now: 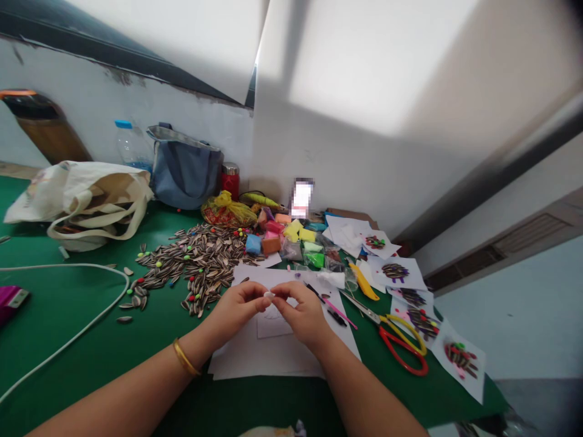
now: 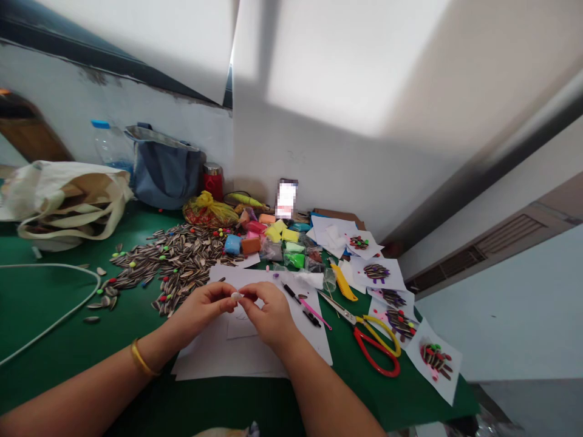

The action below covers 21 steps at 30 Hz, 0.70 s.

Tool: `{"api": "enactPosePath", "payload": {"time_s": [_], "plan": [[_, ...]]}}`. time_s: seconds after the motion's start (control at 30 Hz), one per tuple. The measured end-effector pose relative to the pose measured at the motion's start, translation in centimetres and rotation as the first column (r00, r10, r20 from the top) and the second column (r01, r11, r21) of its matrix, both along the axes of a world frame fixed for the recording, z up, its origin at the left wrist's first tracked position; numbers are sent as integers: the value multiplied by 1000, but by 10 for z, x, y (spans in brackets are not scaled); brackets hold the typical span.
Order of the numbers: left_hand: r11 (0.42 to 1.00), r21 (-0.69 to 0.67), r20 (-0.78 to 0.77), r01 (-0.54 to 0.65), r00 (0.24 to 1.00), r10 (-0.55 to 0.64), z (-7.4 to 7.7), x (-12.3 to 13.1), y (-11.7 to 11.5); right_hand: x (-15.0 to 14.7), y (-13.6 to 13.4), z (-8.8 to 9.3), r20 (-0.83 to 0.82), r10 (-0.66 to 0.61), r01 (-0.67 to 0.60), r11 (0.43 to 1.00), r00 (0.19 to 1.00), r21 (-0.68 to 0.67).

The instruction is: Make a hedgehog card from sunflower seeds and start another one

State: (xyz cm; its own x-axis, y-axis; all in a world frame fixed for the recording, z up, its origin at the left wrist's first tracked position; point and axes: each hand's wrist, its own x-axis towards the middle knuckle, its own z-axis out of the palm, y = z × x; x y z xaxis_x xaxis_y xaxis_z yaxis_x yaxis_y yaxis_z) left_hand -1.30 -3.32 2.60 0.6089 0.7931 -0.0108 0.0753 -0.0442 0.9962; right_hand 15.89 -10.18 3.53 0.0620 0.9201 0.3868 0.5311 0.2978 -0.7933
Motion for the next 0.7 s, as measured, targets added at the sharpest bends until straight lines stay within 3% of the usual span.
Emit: {"api": "enactPosePath", "payload": {"time_s": [0.17, 0.37, 0.7], "plan": [[999, 50, 6, -5, 1000, 4, -3, 2, -1, 2, -1, -1, -7, 25, -25, 1000, 1000, 1], [967, 256, -177, -23, 982, 70, -7, 2, 2, 6, 1, -1, 63, 111, -113, 993, 992, 30], [969, 247, -186, 25, 982, 22, -7, 0, 3, 5, 1, -3, -21, 63, -66, 991, 998, -120]]}}
